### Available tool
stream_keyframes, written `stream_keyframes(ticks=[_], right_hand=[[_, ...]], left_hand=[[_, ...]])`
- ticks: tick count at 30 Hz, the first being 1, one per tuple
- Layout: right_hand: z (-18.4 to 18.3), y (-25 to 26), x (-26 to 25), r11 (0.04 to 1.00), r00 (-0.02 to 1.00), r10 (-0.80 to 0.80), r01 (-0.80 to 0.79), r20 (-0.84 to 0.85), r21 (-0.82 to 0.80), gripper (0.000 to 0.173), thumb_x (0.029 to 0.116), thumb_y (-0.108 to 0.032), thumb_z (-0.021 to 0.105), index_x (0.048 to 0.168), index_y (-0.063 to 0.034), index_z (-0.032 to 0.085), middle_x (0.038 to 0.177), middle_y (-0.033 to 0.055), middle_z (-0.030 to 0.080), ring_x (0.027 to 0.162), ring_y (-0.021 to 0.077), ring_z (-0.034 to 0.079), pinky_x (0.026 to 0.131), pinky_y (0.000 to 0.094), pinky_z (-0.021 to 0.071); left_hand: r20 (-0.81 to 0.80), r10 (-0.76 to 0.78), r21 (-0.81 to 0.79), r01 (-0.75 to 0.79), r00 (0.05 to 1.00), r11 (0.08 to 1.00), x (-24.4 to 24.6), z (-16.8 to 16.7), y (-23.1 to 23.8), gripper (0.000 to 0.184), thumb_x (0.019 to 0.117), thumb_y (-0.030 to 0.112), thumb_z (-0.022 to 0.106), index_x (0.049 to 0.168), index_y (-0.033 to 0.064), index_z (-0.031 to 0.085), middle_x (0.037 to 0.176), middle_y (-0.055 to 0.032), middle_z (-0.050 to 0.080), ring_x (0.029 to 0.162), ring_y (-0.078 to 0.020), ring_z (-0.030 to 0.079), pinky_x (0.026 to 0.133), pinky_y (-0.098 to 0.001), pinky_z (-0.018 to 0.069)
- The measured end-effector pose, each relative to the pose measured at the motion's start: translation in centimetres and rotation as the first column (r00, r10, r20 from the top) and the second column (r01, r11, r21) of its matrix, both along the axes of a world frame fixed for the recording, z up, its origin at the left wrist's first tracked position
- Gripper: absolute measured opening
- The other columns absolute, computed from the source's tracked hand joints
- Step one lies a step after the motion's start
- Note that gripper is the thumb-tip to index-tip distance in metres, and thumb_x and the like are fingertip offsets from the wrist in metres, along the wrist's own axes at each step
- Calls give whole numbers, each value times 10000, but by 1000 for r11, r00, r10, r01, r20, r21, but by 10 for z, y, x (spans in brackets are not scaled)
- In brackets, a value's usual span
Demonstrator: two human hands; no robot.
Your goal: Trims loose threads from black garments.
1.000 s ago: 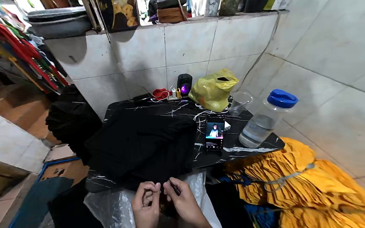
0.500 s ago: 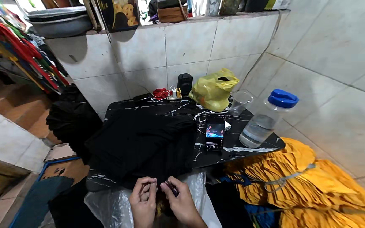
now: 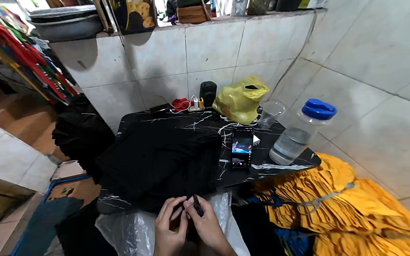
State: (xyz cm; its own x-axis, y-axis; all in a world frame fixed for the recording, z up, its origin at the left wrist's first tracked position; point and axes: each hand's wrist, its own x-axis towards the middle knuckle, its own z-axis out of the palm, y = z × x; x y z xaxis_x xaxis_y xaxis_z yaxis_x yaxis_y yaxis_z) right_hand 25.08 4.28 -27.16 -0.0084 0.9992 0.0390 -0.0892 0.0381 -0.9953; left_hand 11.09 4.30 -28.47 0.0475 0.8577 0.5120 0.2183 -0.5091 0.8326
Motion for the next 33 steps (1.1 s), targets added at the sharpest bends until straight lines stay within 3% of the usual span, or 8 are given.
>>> stream_keyframes(ticks=[3, 8, 11, 15, 18, 24, 33], right_hand=[[4, -1, 2, 999, 984, -15, 9, 179, 38, 176, 984, -214, 601, 863, -95, 645, 722, -26, 558, 646, 47, 538, 590, 225, 454], [11, -4, 11, 992, 949, 9, -47, 314, 114, 237, 981, -283, 639, 865, -78, 666, 701, 2, 577, 628, 67, 548, 581, 250, 464], [10, -2, 18, 994, 937, -30, -7, 349, 107, 333, 964, -443, 695, 1045, -120, 708, 770, -16, 639, 671, 76, 602, 629, 275, 529], [11, 2, 26, 995, 879, -66, 20, 472, 100, 502, 925, -574, 682, 1236, -181, 686, 862, -41, 653, 728, 79, 602, 681, 315, 540], [9, 2, 27, 982, 836, -55, -54, 545, 183, 450, 977, -527, 638, 1191, -138, 710, 960, -3, 710, 779, 85, 634, 725, 314, 554], [-1, 7, 23, 963, 849, 45, -176, 526, 202, 393, 996, -499, 628, 1110, -128, 689, 757, -13, 636, 665, 106, 596, 652, 336, 531], [1, 8, 21, 953, 819, 66, -222, 570, 208, 429, 983, -521, 636, 1118, -116, 681, 725, 4, 621, 626, 128, 584, 615, 357, 519]], left_hand=[[-167, 104, 134, -82, 980, 988, -1, -8, 6, 278, 878, 143, 748, 1151, 110, 782, 1127, -59, 675, 957, -54, 675, 806, -189, 612], [-92, 206, 250, -177, 974, 952, -8, -10, 12, 81, 842, 170, 811, 921, 172, 828, 1003, -4, 718, 887, -11, 676, 771, -143, 587], [67, 182, 170, -191, 981, 967, -12, -7, 16, 92, 808, 60, 811, 891, 98, 823, 982, -41, 742, 829, -67, 707, 687, -174, 611], [216, 134, 24, -143, 967, 989, -14, 3, 17, 96, 831, -27, 750, 911, 25, 755, 933, -51, 712, 751, -103, 706, 628, -223, 627], [279, 109, -32, -104, 954, 994, -14, 6, 16, 74, 865, 10, 746, 925, 50, 730, 943, -20, 694, 749, -86, 692, 644, -220, 624], [359, 106, -107, -72, 927, 992, -10, 12, 11, 43, 884, 37, 747, 903, 55, 713, 878, -8, 665, 689, -86, 662, 625, -223, 614], [362, 142, -95, -115, 921, 989, -13, 10, 13, 51, 883, -3, 716, 902, 45, 717, 897, -17, 664, 713, -91, 662, 622, -222, 610]])
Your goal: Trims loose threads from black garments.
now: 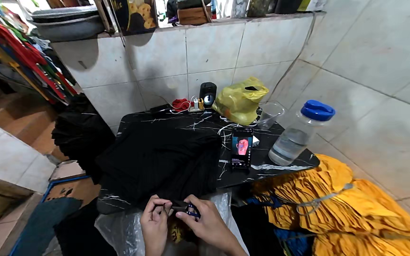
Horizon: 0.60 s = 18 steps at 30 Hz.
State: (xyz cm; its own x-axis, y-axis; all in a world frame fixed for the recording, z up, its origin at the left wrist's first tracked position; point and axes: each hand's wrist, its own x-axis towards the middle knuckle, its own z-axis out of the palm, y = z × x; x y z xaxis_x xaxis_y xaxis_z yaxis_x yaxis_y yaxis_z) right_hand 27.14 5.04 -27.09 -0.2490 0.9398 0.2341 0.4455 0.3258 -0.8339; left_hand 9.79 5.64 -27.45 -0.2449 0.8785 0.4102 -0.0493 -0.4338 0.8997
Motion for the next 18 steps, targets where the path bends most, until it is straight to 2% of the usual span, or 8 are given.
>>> stream_keyframes(ticks=[3, 6, 10, 13, 18], right_hand=[[-2, 0, -2, 1000, 1000, 1, -1, -3, 2, 422, 980, -515, 644, 1114, -117, 679, 722, -1, 613, 623, 125, 575, 614, 349, 512], [-1, -1, -6, 999, 999, -39, 39, 14, 11, 416, 988, -506, 634, 1123, -116, 683, 768, 5, 649, 654, 121, 606, 627, 343, 530], [0, -3, -9, 989, 995, -65, 54, 79, 134, 403, 999, -477, 624, 1126, -99, 683, 774, 22, 674, 628, 132, 623, 583, 346, 540], [2, -2, -7, 993, 997, -28, 19, 76, 118, 404, 998, -477, 629, 1130, -98, 674, 771, 17, 662, 632, 123, 616, 591, 333, 536], [0, -1, -10, 991, 995, -78, 71, 60, 115, 353, 993, -417, 647, 1130, -94, 679, 786, 25, 675, 643, 131, 627, 608, 341, 546]], left_hand=[[12, -7, -17, 7, 1000, 1000, 3, 2, -2, 49, 876, 3, 732, 899, 44, 716, 889, -21, 660, 719, -95, 665, 637, -227, 615], [-14, -15, 4, 15, 1000, 1000, 3, 0, -3, 60, 847, 24, 769, 888, 47, 733, 885, -23, 662, 744, -98, 665, 669, -222, 614], [-79, -6, 42, 9, 997, 999, -1, -2, -3, 99, 809, 64, 828, 891, 58, 773, 911, -28, 670, 801, -103, 668, 698, -207, 614], [-71, -3, 52, 7, 997, 999, -2, -2, -3, 99, 812, 62, 826, 892, 53, 769, 925, -33, 675, 801, -104, 672, 701, -207, 613], [-87, -34, 44, 38, 996, 998, 0, -3, -4, 111, 791, 60, 845, 880, 57, 781, 940, -53, 679, 805, -120, 687, 683, -225, 630]])
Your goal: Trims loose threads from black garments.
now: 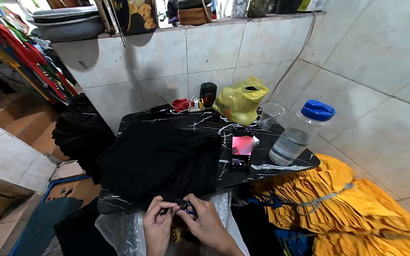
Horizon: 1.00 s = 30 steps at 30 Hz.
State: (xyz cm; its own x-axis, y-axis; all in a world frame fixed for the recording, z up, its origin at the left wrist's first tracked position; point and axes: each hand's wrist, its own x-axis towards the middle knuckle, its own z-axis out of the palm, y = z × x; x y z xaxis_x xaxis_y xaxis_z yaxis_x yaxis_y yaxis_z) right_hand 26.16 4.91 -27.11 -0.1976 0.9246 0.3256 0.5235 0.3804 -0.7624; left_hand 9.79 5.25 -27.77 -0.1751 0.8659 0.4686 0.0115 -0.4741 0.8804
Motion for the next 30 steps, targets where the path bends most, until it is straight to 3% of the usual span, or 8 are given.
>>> stream_keyframes(ticks=[4, 12, 19, 22, 24, 27, 28, 30], right_hand=[[1, 0, 0, 997, 997, 71, -71, 11, 41, 341, 1007, -362, 639, 1174, -66, 658, 850, 55, 697, 692, 149, 659, 651, 350, 573], [-3, 0, 0, 993, 999, -6, 0, 48, 114, 319, 995, -343, 648, 1155, -69, 676, 829, 47, 700, 658, 153, 656, 605, 355, 568], [-3, 2, 0, 964, 988, 27, -66, 154, 257, 269, 1060, -260, 531, 1136, -56, 690, 931, 70, 737, 760, 184, 726, 641, 367, 600], [-1, 1, -4, 976, 997, -74, 69, 18, 209, 336, 1063, -342, 551, 1123, -48, 702, 845, 40, 724, 689, 140, 692, 618, 326, 588], [2, 3, -6, 994, 971, -110, 113, -214, 1, 385, 1012, -390, 636, 1182, -46, 670, 801, 12, 663, 672, 94, 615, 630, 281, 551], [2, 10, -4, 976, 866, -45, -68, -499, -206, 445, 947, -298, 740, 1324, -85, 637, 1020, 25, 707, 849, 110, 680, 711, 282, 594], [-1, 13, -3, 968, 839, -13, -126, -543, -217, 381, 953, -261, 739, 1279, -76, 674, 1116, 43, 716, 945, 125, 696, 778, 294, 610], [-9, 16, -5, 970, 816, 13, -150, -577, -191, 210, 969, -204, 717, 1097, -39, 732, 1079, 61, 722, 962, 127, 695, 806, 290, 604]], left_hand=[[-11, -4, -1, 4, 1000, 1000, -1, -2, -1, 118, 784, 31, 835, 888, 54, 784, 948, -52, 680, 820, -115, 688, 684, -218, 629], [13, -10, -25, 11, 1000, 1000, 0, 1, -3, 128, 772, 26, 849, 882, 49, 787, 983, -70, 691, 837, -125, 708, 688, -239, 644], [-13, 4, -22, -4, 1000, 1000, 1, 1, -5, 113, 794, 93, 852, 878, 68, 781, 962, -37, 683, 841, -108, 683, 721, -214, 620], [9, 22, -23, -22, 1000, 999, 0, 0, -8, 97, 818, 96, 835, 881, 69, 766, 978, -30, 707, 817, -99, 694, 717, -221, 621], [56, 18, -39, -16, 998, 999, -1, 0, -10, 116, 800, 41, 839, 895, 50, 774, 969, -44, 740, 803, -113, 721, 712, -243, 638], [121, -10, -76, 19, 993, 997, -2, -1, -13, 192, 736, -57, 858, 899, 12, 784, 976, -81, 765, 830, -148, 755, 710, -287, 662], [129, -12, -87, 23, 992, 996, -1, -2, -13, 201, 728, -75, 856, 899, 4, 785, 944, -85, 762, 806, -154, 753, 695, -295, 663], [104, 16, -107, -5, 994, 994, -1, -2, -11, 210, 709, -81, 864, 890, -9, 787, 859, -93, 760, 740, -159, 743, 664, -287, 655]])
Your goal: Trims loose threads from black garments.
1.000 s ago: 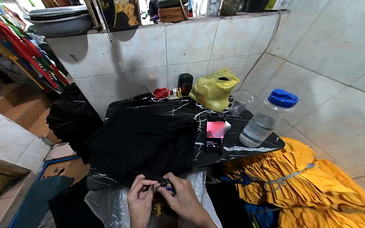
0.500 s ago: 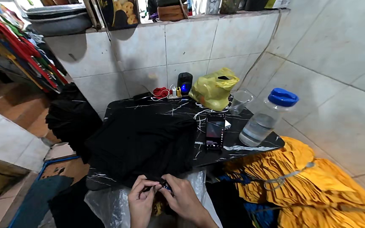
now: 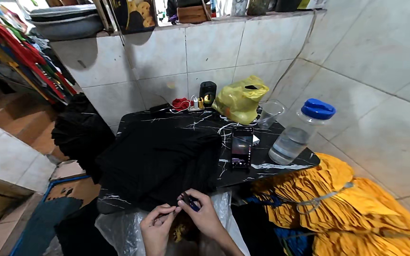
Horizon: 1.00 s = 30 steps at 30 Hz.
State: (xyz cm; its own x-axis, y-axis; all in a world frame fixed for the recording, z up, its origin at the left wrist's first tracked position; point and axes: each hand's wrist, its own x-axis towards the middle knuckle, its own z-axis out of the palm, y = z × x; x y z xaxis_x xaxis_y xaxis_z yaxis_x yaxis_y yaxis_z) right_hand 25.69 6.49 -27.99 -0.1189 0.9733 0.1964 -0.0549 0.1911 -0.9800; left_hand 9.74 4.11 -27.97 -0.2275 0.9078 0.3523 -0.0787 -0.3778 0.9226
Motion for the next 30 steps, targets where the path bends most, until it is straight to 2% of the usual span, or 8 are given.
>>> stream_keyframes(ticks=[2, 8, 18, 21, 23, 25, 26, 30], right_hand=[[-3, 0, -2, 999, 1000, -21, 20, 13, 25, 150, 976, -170, 699, 1017, -29, 730, 1010, 58, 709, 911, 109, 682, 783, 265, 594], [-5, 0, -4, 998, 999, -53, 52, 14, 37, 124, 979, -139, 683, 1020, -27, 717, 975, 52, 704, 891, 104, 674, 785, 258, 581], [-3, -1, -5, 997, 997, -78, 77, 19, 24, 131, 983, -161, 685, 1034, -44, 715, 976, 41, 699, 863, 95, 665, 738, 242, 571], [-3, 0, -6, 997, 997, -74, 74, -3, 21, 137, 975, -151, 698, 1046, -35, 708, 977, 49, 702, 871, 109, 675, 750, 255, 584], [-5, 0, -6, 997, 998, -68, 68, -10, 22, 164, 966, -158, 709, 1069, -31, 695, 983, 55, 702, 896, 128, 683, 785, 277, 590], [-4, 0, -5, 998, 998, -61, 61, 28, 4, 200, 969, -207, 713, 1078, -40, 695, 980, 53, 694, 877, 117, 675, 762, 267, 583], [-3, 0, -5, 998, 997, -53, 54, 53, -11, 228, 972, -256, 716, 1066, -48, 707, 985, 50, 696, 877, 108, 671, 758, 260, 577], [3, -3, -4, 999, 995, 3, 1, 96, -46, 320, 940, -354, 757, 1066, -62, 727, 1051, 55, 706, 915, 113, 697, 789, 280, 614]], left_hand=[[-29, 32, -51, -34, 999, 998, 0, 2, 1, 222, 695, -97, 860, 887, -36, 766, 813, -113, 768, 693, -179, 749, 655, -299, 654], [-3, -13, -193, 12, 1000, 981, -4, 2, 3, 236, 754, -133, 785, 976, -75, 729, 821, -124, 763, 696, -193, 751, 671, -327, 658], [-204, -88, -127, 62, 975, 990, -14, -6, 3, 115, 832, -46, 766, 938, -6, 785, 910, -101, 750, 780, -171, 736, 722, -296, 652], [-302, -60, 22, 70, 951, 997, -13, -11, 4, 58, 844, 51, 789, 901, 47, 786, 1012, -75, 709, 884, -140, 698, 767, -248, 624], [-425, -14, 98, 61, 905, 993, -14, -13, 5, 35, 863, 146, 789, 878, 115, 785, 1122, -61, 696, 1052, -123, 673, 913, -237, 591], [-560, 47, 150, 45, 827, 988, -15, -12, 5, 71, 896, 248, 761, 863, 187, 777, 1171, -29, 697, 1263, -153, 579, 1108, -296, 468], [-593, 63, 170, 48, 803, 984, -16, -11, 5, 91, 911, 267, 747, 861, 195, 770, 1177, -25, 697, 1306, -169, 551, 1146, -320, 433], [-598, 45, 197, 92, 800, 976, -15, -9, 3, 69, 899, 123, 701, 860, 81, 740, 1231, -111, 683, 1241, -122, 615, 1052, -239, 522]])
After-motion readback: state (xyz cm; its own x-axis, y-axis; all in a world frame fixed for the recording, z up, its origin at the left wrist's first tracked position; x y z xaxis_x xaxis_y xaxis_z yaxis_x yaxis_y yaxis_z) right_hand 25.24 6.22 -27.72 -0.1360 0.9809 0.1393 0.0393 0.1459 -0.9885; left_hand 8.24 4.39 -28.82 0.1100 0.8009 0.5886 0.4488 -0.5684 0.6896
